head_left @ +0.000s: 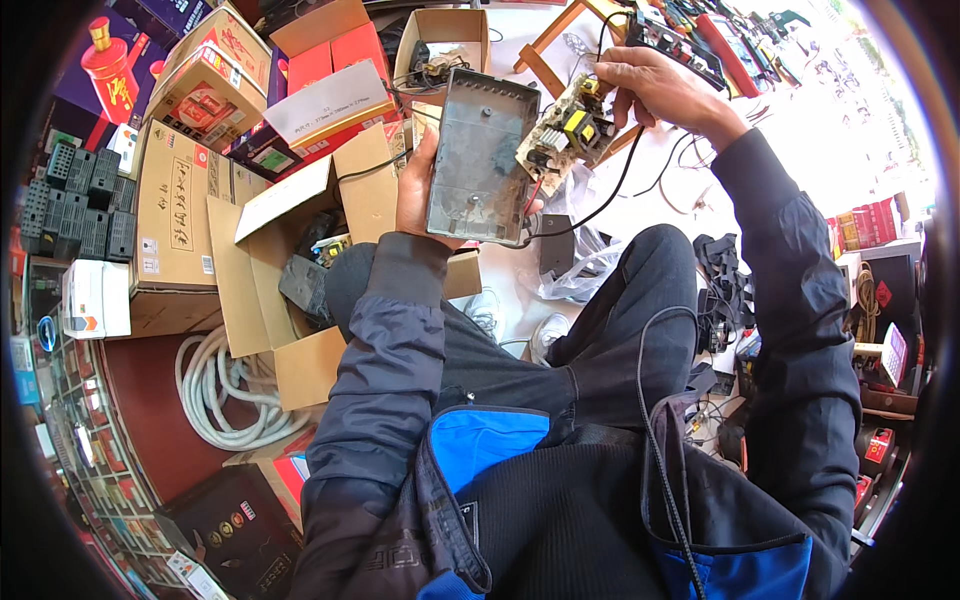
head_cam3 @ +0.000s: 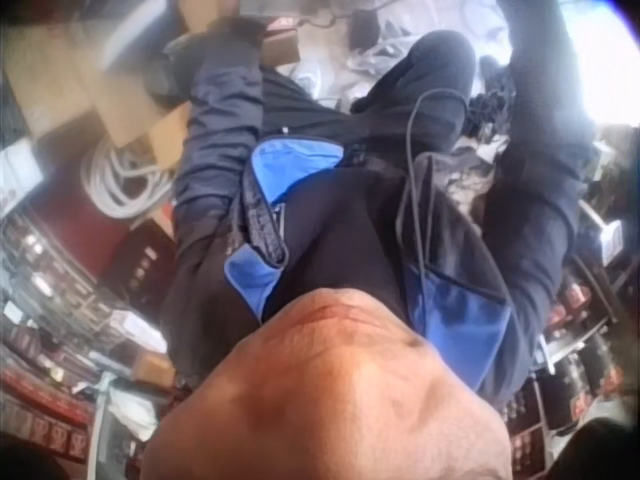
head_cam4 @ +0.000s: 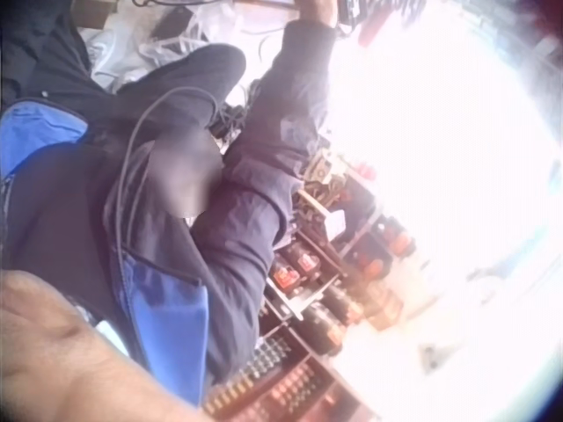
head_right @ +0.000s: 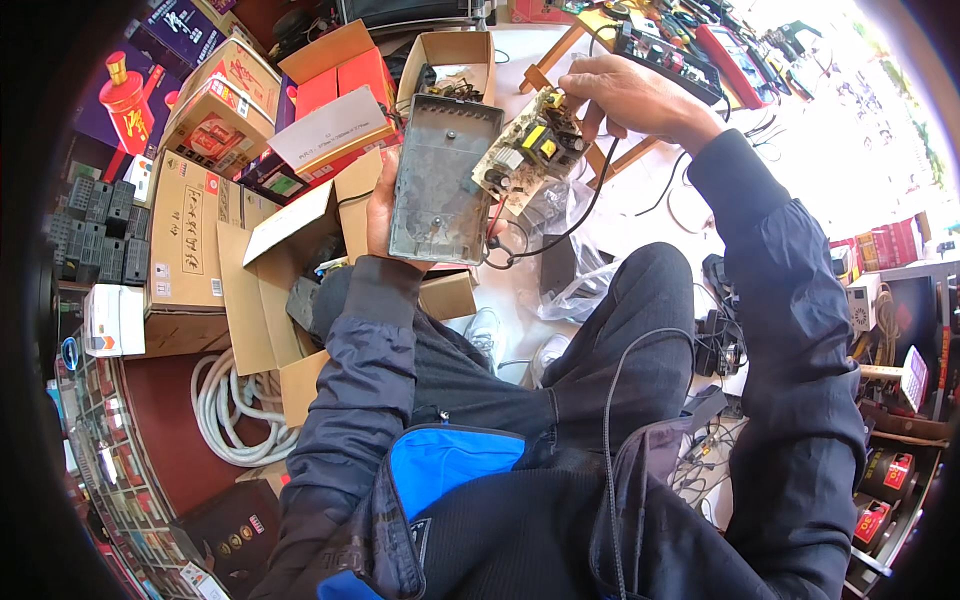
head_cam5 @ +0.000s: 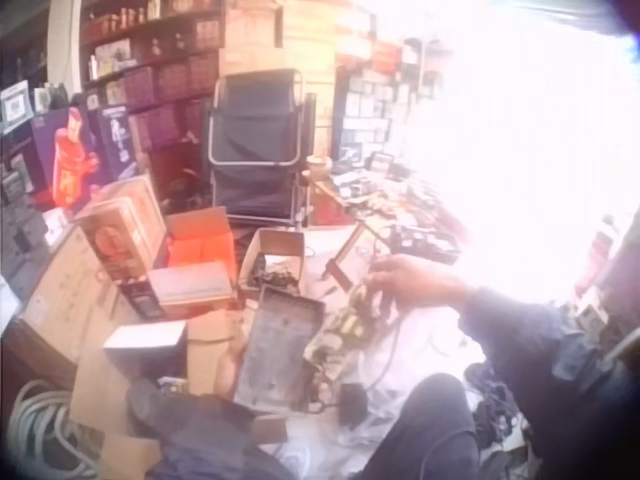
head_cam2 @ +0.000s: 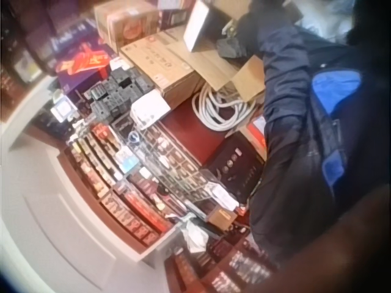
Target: The person sits on the floor and disassembles a small black electronic device, removing the cover and circuit board. They inspect the internal components and wires, then reassemble the device by placing the board back and closing the case.
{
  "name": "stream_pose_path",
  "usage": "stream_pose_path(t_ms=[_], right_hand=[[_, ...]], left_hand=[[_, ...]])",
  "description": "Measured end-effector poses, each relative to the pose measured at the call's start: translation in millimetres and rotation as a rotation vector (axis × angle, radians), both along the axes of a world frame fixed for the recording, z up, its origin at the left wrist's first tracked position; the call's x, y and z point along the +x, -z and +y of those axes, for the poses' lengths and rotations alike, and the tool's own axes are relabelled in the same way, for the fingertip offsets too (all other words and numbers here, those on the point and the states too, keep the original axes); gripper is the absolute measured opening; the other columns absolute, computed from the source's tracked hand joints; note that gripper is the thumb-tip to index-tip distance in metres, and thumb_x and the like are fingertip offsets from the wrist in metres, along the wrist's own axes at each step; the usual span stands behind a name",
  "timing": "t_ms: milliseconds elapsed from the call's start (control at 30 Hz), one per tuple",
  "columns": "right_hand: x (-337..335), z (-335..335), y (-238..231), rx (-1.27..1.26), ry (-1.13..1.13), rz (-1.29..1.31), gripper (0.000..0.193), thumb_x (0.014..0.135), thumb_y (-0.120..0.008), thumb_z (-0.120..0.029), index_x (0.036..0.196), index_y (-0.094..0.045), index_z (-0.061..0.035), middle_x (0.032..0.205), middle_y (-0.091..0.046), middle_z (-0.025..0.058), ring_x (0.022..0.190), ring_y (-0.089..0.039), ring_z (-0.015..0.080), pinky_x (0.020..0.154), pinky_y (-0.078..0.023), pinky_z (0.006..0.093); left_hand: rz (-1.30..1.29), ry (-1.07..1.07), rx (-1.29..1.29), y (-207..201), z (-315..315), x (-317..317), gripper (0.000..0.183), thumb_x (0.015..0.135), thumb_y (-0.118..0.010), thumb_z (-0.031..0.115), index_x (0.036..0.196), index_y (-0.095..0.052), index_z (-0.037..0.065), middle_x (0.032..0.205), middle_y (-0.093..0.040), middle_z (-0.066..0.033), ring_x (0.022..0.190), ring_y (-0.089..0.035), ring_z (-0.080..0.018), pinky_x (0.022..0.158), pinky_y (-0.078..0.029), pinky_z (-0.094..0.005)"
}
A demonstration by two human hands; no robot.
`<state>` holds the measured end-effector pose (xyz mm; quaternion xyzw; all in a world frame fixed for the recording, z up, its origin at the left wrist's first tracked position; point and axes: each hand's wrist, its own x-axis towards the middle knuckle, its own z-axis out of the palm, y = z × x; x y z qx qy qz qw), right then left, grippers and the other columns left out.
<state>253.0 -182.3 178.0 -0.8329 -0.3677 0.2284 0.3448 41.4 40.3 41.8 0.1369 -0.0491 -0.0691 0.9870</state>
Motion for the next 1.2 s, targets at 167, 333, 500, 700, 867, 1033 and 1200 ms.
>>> stream_pose_path(t_ms=[167,333,500,700,867,1033,1200], right_hand=[[-8.1,-13.5,-15.0,-0.012,-0.082,-0.153,0.036,0.112,-0.049,-0.035,0.103,-0.063,-0.0029,0.088,-0.069,0.0048,0.069,-0.070,0.0115,0.054,-0.050,0.0272],[-25.8,-23.0,-27.7,0.070,-0.078,-0.095,0.034,0.110,-0.057,-0.037,0.108,-0.063,-0.0043,0.081,-0.066,0.0019,0.066,-0.067,0.0097,0.054,-0.047,0.0261],[-39.0,-32.6,-23.2,0.036,-0.043,-0.054,0.042,0.111,-0.057,-0.040,0.141,-0.060,-0.0114,0.076,-0.062,0.0007,0.065,-0.063,0.0072,0.057,-0.046,0.0241],[-52.3,-44.9,-6.1,0.043,0.008,0.304,0.042,0.114,-0.051,-0.035,0.146,-0.061,-0.0108,0.091,-0.069,0.0020,0.059,-0.060,0.0035,0.045,-0.037,0.0181],[-69.5,-56.4,18.7,0.141,0.115,0.514,0.059,0.107,-0.060,-0.048,0.151,-0.054,-0.0092,0.084,-0.061,0.0016,0.061,-0.059,0.0056,0.045,-0.031,0.0204],[-83.4,-57.1,53.0,0.182,0.021,0.480,0.084,0.090,-0.085,-0.033,0.157,-0.043,-0.0039,0.087,-0.068,0.0034,0.072,-0.058,0.0069,0.057,-0.043,0.0217],[-96.0,-56.6,79.0,0.165,0.064,0.524,0.036,0.097,-0.079,-0.029,0.117,-0.073,0.0000,0.083,-0.067,-0.0014,0.069,-0.060,0.0048,0.058,-0.045,0.0205]], left_hand=[[0.039,-0.001,-0.016,1.2,3.0,3.6,0.087,0.099,-0.049,0.073,0.159,-0.042,0.010,0.149,-0.056,-0.0247,0.123,-0.062,-0.0497,0.100,-0.048,-0.0749],[0.051,-0.014,-0.168,-0.8,2.8,3.7,0.086,0.099,-0.048,0.074,0.157,-0.046,0.010,0.144,-0.059,-0.0242,0.122,-0.062,-0.0494,0.102,-0.047,-0.0735],[0.060,-0.031,-0.084,-3.5,3.6,-0.3,0.088,0.099,-0.044,0.076,0.156,-0.047,0.009,0.140,-0.060,-0.0263,0.122,-0.061,-0.0510,0.105,-0.045,-0.0722],[0.008,-0.018,-0.036,-4.3,5.8,-2.1,0.092,0.100,-0.039,0.077,0.156,-0.046,0.004,0.139,-0.060,-0.0291,0.121,-0.064,-0.0472,0.107,-0.048,-0.0667],[0.111,-0.077,-0.037,-2.8,5.4,-0.9,0.085,0.104,-0.037,0.071,0.150,-0.050,0.001,0.130,-0.064,-0.0302,0.114,-0.066,-0.0486,0.105,-0.050,-0.0673],[0.075,-0.084,0.013,-1.2,7.1,0.3,0.078,0.106,-0.035,0.068,0.147,-0.054,0.004,0.129,-0.066,-0.0269,0.114,-0.067,-0.0450,0.103,-0.050,-0.0653],[0.078,-0.071,0.021,-0.1,7.0,0.5,0.073,0.107,-0.035,0.065,0.147,-0.056,0.008,0.129,-0.067,-0.0234,0.115,-0.066,-0.0444,0.102,-0.050,-0.0668]])
